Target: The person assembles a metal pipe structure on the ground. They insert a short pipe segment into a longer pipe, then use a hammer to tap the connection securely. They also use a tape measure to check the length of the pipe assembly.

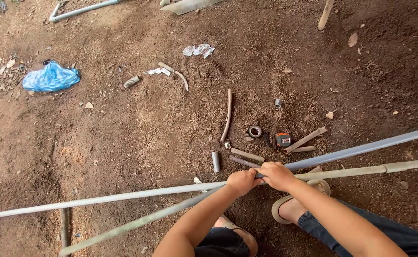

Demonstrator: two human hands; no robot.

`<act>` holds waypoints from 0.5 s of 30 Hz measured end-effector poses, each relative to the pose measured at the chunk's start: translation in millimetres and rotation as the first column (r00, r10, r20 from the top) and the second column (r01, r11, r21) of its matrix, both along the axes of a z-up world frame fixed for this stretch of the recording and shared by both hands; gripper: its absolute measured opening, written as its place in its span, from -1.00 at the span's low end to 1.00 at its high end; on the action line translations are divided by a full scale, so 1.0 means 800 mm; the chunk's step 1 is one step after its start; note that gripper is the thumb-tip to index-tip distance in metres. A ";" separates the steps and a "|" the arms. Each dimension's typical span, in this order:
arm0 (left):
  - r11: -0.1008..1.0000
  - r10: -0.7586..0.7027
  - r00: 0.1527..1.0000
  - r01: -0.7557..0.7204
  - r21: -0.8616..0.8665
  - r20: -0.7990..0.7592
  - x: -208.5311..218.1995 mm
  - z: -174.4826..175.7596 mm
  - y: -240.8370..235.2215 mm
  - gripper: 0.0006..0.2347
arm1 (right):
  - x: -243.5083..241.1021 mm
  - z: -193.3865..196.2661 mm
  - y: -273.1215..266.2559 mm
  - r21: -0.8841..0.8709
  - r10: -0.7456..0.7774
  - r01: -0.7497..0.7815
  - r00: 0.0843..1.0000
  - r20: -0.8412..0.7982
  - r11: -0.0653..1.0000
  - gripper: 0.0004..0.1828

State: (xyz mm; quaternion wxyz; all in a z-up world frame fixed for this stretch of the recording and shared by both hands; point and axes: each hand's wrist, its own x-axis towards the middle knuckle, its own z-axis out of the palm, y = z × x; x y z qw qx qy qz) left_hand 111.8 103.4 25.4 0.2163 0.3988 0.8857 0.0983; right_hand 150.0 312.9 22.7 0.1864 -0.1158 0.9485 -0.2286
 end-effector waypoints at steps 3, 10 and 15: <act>0.999 0.000 0.999 0.001 -0.037 0.034 0.001 -0.003 0.005 -0.52 | 0.003 -0.025 -0.003 0.006 0.027 -0.026 0.998 -0.063 1.000 -0.63; 0.993 -0.110 0.988 0.114 -0.031 0.111 0.002 0.017 0.004 -0.47 | 0.021 -0.049 -0.001 -0.037 0.037 -0.039 0.998 -0.055 0.999 -0.66; 0.985 -0.103 0.972 0.129 -0.114 0.209 0.001 0.068 0.005 -0.44 | 0.025 -0.047 -0.002 -0.073 -0.004 -0.004 0.995 -0.101 0.997 -0.53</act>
